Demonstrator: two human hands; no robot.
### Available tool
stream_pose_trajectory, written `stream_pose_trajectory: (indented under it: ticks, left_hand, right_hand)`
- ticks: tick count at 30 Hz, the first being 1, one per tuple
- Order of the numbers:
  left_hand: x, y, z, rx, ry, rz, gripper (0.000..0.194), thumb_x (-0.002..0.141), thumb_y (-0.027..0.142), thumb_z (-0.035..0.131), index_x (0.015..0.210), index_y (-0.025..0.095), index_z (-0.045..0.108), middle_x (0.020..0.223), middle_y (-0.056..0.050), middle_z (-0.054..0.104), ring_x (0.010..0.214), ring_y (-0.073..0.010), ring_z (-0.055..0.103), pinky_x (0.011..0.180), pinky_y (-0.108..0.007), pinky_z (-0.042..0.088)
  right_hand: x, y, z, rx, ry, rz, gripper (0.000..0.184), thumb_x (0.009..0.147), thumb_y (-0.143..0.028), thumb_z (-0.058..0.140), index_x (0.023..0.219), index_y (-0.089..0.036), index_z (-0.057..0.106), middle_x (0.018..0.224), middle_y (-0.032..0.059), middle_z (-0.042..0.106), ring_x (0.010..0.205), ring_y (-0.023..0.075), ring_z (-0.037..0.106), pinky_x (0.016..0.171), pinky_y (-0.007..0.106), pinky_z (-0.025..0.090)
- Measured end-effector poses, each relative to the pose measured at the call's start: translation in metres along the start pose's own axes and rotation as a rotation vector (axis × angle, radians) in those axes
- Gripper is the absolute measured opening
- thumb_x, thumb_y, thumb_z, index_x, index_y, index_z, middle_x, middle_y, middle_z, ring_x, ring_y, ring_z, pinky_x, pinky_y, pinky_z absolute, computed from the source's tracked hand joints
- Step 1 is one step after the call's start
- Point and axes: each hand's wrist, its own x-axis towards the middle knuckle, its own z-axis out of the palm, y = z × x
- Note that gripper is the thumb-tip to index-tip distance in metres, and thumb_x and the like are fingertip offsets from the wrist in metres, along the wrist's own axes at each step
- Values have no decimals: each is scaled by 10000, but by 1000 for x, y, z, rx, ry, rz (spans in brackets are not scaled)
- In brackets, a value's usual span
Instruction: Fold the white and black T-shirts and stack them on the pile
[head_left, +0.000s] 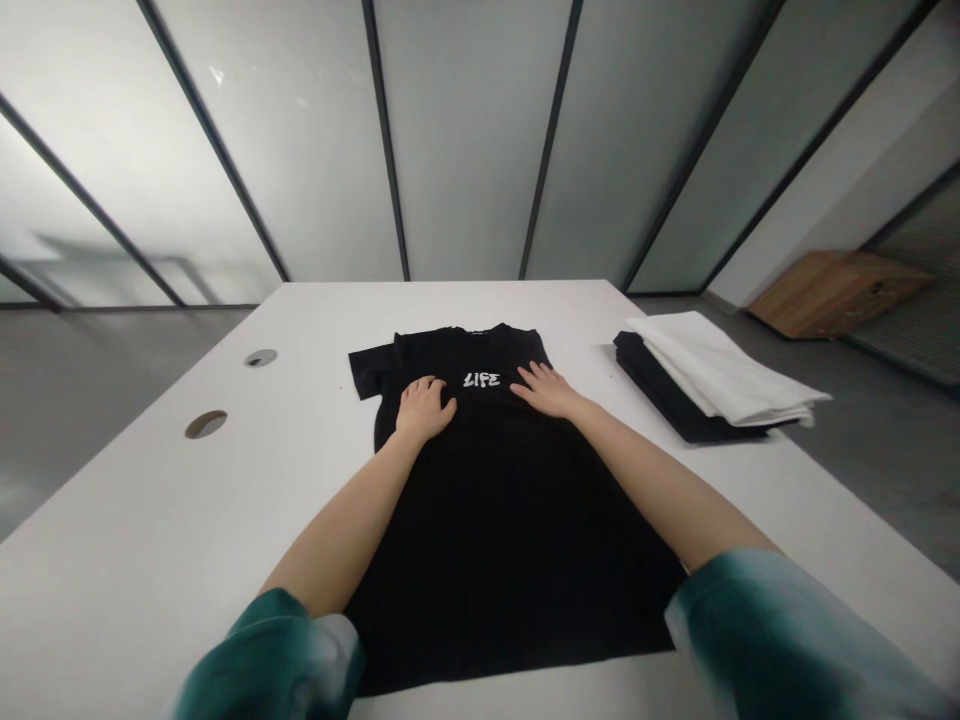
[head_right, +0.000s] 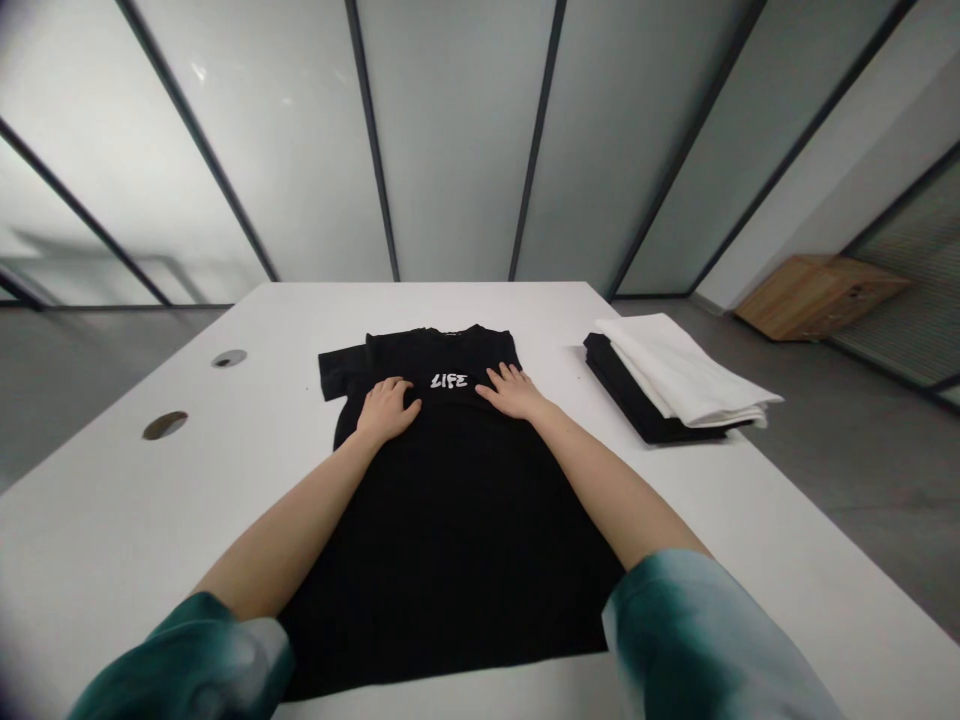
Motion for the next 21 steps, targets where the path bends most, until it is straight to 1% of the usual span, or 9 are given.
stream_pose_trajectory:
  ticks: [3, 6, 8, 10, 12, 15, 18, 21]
  left_hand:
    - [0, 0, 0, 0, 1, -1, 420, 904, 410, 496, 1263, 214, 594, 1375, -101, 546, 1298, -299, 466, 1093, -438, 378]
    - [0, 0, -1, 2, -2, 4, 418, 905, 410, 497, 1266, 222, 593, 1372, -101, 547, 1293, -301, 472, 1093, -445, 380]
    - [0, 0, -1, 7, -1, 8, 418, 908, 412, 494, 1265, 220, 595, 1374, -103, 548, 1291, -300, 476, 1096, -444, 380]
    - [0, 0, -2, 16, -4, 10, 429, 913, 417, 485, 1269, 206, 598, 1383, -111, 544, 1296, -298, 475, 1101, -439, 376]
    - [0, -1, -2, 29, -15, 16, 455, 920, 425, 471, 1287, 185, 592, 1405, -124, 532, 1317, -298, 463, 1110, -433, 367]
    - [0, -3, 0, 57, -40, 40, 515, 940, 442, 439, 1361, 166, 545, 1478, -138, 475, 1384, -297, 405, 1143, -428, 324]
    - [-1, -4, 2, 92, -103, 63, 590, 966, 491, 373, 1473, 195, 430, 1579, -127, 348, 1472, -309, 268, 1176, -477, 252]
    - [-4, -3, 3, 131, -186, 90, 663, 967, 571, 317, 1534, 227, 332, 1625, -114, 246, 1508, -315, 155, 1186, -518, 198]
  right_hand:
    - [-15, 9, -5, -9, 7, -89, 750, 945, -661, 314, 1518, -183, 388, 1596, 141, 288, 1480, 318, 228, 1184, 483, 220]
    - [-36, 20, -6, -26, 84, -198, 607, 956, -562, 395, 1426, -201, 526, 1529, 126, 426, 1431, 302, 355, 1170, 475, 271]
    - [-49, 28, -5, -43, 150, -219, 509, 959, -468, 434, 1345, -185, 605, 1458, 134, 517, 1373, 298, 443, 1150, 473, 310]
    - [-60, 37, -1, -39, 210, -195, 455, 956, -397, 444, 1304, -173, 631, 1415, 135, 559, 1333, 289, 487, 1132, 465, 341]
    - [-66, 44, 3, -7, 241, -163, 459, 956, -370, 436, 1324, -158, 611, 1427, 138, 546, 1331, 275, 489, 1128, 445, 353]
    - [-68, 51, 9, 29, 240, -130, 516, 959, -392, 428, 1393, -135, 542, 1489, 149, 475, 1368, 268, 447, 1139, 430, 341]
    - [-64, 52, 13, 23, 217, -81, 571, 964, -436, 417, 1443, -132, 484, 1533, 153, 414, 1419, 286, 374, 1151, 442, 318]
    - [-61, 49, 16, 4, 187, -17, 625, 964, -495, 404, 1480, -144, 438, 1569, 151, 352, 1456, 316, 297, 1168, 466, 277]
